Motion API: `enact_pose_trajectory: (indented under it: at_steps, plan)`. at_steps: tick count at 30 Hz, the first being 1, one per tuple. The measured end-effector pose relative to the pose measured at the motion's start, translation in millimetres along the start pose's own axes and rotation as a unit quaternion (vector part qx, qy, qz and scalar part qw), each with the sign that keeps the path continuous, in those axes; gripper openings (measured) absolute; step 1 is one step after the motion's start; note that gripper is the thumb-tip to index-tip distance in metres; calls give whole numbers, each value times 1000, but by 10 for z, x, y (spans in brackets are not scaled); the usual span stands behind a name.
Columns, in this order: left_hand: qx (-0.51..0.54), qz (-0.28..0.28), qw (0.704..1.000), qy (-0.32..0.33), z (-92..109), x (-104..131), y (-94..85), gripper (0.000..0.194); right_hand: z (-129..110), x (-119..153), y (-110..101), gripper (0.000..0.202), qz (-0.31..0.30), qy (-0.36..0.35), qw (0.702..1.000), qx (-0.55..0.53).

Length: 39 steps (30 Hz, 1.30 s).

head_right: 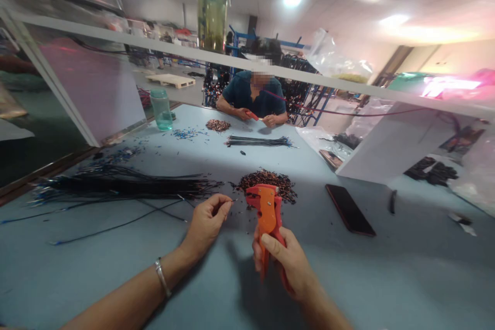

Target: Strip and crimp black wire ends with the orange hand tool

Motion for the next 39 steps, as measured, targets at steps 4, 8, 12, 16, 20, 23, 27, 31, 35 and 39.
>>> enact_pose_trajectory:
  at_steps: [4,8,12,16,20,23,27,31,35,39]
  plan:
    - [9,-4,1000,-7,43,2,7,20,-194,7,-82,36,30,-60,989,134]
    - [39,-25,999,-21,53,26,58,19,-322,23,-92,24,69,-118,917,375]
    - [120,-83,988,-41,9,67,196,17,-337,28,77,30,47,-213,817,534]
    - [199,-118,970,-71,-16,102,307,14,-293,25,167,33,40,-259,723,639]
    - [207,-132,967,-62,20,100,349,10,-308,21,131,33,60,-267,702,658]
    - [206,-138,967,-59,0,97,371,7,-316,16,114,32,68,-273,697,660]
    - [187,-143,971,-45,-40,97,379,6,-310,20,121,30,69,-285,688,664]
    - [158,-157,974,-41,-65,104,395,7,-293,15,115,31,67,-279,686,668]
    - [151,-158,975,-42,-66,103,399,6,-262,-3,103,32,58,-269,689,671]
    - [143,-156,976,-43,-54,103,398,6,-247,-4,98,30,57,-267,691,669]
Point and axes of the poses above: each hand's wrist, its own x-axis away from the middle knuckle, its own y-axis out of the palm, z = x × y, the point moved 8 cm from there along -x, towards the middle knuckle, and after that the axes turned 5 degrees about -z, right-handed, at the moved point
